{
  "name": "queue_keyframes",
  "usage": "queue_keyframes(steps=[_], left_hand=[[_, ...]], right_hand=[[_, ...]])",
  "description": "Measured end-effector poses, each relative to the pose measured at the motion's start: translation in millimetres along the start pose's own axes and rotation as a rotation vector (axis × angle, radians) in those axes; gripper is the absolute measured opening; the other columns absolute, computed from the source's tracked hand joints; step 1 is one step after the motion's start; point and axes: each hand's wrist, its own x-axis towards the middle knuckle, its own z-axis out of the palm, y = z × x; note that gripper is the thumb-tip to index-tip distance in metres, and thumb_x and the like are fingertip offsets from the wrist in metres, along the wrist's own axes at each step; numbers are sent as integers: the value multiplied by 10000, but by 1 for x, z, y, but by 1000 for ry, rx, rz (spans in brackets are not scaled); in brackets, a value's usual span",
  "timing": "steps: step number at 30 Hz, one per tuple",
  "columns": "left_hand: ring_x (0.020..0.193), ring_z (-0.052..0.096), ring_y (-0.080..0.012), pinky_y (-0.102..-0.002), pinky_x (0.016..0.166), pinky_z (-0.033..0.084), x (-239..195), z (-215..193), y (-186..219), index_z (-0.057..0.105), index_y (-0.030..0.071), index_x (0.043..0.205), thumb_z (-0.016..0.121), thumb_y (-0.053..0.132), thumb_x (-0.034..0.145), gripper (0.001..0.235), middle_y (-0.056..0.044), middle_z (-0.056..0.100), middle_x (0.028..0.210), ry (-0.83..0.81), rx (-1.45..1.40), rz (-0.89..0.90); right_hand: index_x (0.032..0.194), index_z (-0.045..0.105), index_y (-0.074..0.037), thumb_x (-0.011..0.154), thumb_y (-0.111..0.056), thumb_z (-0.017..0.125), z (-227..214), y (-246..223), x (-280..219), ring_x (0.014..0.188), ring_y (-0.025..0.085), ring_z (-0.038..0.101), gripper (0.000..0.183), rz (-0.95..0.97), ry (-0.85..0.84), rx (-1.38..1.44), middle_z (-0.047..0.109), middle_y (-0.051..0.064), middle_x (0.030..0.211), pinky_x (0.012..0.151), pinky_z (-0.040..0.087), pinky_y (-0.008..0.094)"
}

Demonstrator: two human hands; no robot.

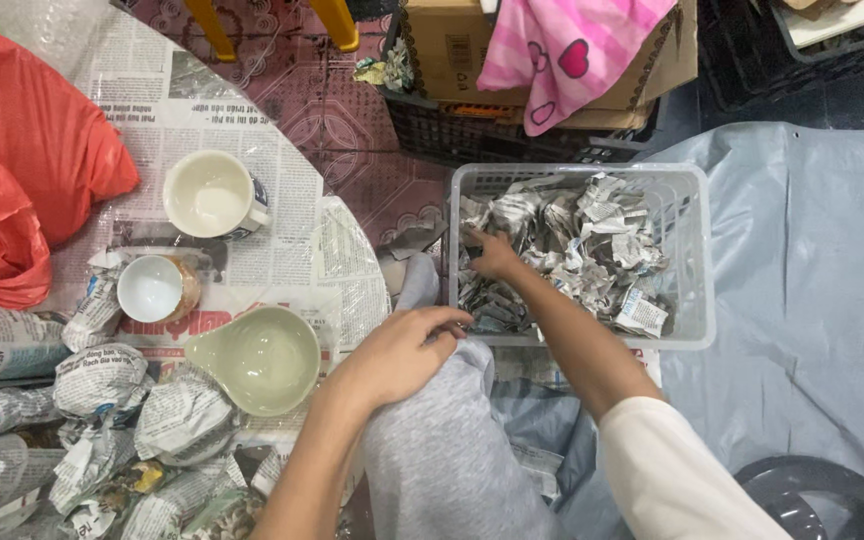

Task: The person sits on the floor and wraps small ceramic items, such as cups and bowls, in newspaper. They fold the paper around each item and place the wrapped bundle into a plastic basket.

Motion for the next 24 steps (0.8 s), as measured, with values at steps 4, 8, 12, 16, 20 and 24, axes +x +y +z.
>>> queue_keyframes(steps=[4,8,12,16,20,24], left_hand=[[1117,694,-305,-386,976,511,-3,-1,-1,680,101,1270,542,217,902,410,-131,741,1178,8,-5,-36],[1117,705,-304,-379,981,516,-2,-2,-1,682,93,1273,531,211,910,410,-139,749,1178,32,-35,-19],[1102,720,-288,-370,968,528,-4,3,-7,685,94,1272,548,225,916,403,-133,759,1160,55,-71,-20],[1068,737,-260,-362,925,554,-4,9,-7,666,76,1306,600,253,914,436,-121,765,1131,120,-126,8],[1041,743,-249,-370,909,564,-6,15,0,484,54,1457,709,314,858,690,-135,728,1178,237,-164,-16],[1143,662,-361,-454,978,506,-28,29,17,493,-41,1461,803,358,824,813,-224,627,1321,554,102,320]], right_hand=[[1554,418,-189,676,-239,829,9,-8,1,1380,437,267,970,193,3,-139,415,185,1571,1107,271,525],[1433,584,-140,810,-348,812,-18,-29,-27,1305,376,487,694,136,255,-16,601,141,1416,1107,362,499],[1278,699,-32,926,-330,818,-59,-37,-79,980,268,709,477,159,486,501,756,196,1179,899,543,395],[1246,530,38,912,8,823,-99,-54,-129,1120,210,690,445,-318,669,946,635,145,1215,924,623,325],[1359,446,-32,795,34,804,-135,-84,-193,1045,222,730,671,-53,555,998,726,105,1143,841,626,325],[1359,519,-39,701,77,833,-158,-122,-246,1099,214,700,738,-179,525,914,681,89,1245,898,625,328]])
